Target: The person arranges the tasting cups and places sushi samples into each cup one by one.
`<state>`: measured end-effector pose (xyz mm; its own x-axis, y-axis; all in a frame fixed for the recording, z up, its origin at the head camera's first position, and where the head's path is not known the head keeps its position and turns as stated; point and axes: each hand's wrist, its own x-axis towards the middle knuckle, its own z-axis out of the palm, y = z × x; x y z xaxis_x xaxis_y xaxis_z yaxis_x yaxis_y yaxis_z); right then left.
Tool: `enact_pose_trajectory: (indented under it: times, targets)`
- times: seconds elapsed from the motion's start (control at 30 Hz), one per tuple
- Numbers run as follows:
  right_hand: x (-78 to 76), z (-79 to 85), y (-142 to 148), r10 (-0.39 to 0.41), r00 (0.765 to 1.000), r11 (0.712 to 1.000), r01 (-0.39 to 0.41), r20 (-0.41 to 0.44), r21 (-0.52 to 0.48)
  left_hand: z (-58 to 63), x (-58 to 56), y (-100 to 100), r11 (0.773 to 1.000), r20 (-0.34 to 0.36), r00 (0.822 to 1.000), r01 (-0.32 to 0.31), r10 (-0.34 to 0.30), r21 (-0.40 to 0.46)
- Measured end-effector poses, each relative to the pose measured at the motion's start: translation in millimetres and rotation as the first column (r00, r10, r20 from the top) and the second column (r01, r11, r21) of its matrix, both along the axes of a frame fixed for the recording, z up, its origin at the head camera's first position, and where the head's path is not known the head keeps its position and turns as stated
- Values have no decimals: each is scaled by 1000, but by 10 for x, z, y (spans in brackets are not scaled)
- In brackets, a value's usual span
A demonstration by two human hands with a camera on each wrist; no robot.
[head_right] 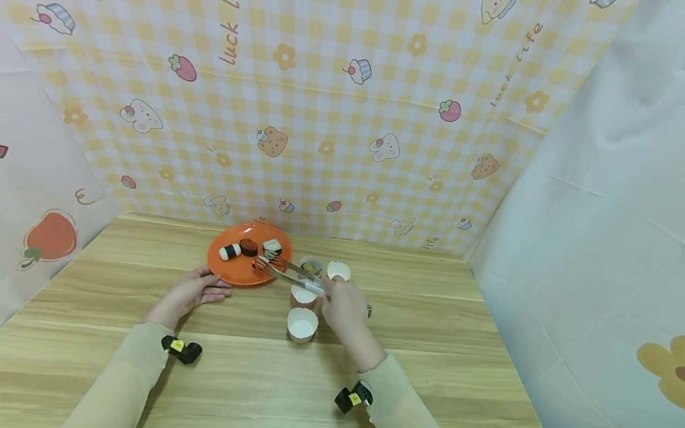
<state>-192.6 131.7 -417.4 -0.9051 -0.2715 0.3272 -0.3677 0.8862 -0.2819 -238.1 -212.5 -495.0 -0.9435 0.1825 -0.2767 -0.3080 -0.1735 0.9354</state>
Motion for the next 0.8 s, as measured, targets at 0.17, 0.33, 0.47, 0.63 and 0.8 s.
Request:
enact_pose_trajectory:
  times: [0.17,0.33,0.47,0.63,0.8]
  targets:
    - [25,6,26,-8,1000,1000,8,-4,-3,-4,3,3,1000,1,1000,-1,1,2]
    - [45,8,66,-13,1000,1000,13,2,-5,-2,5,5,1000,3,1000,-4,5,-6]
    - [62,3,96,-22,1000,1000,21,-10,-4,-5,5,4,1000,2,1000,-6,6,-10]
    - [96,24,126,-30,999,999,30,-11,-25,-6,4,3,1000,1,1000,-5,5,-12]
    - [125,36,165,-20,999,999,19,-35,-40,1,3,3,1000,0,1000,-5,5,-7]
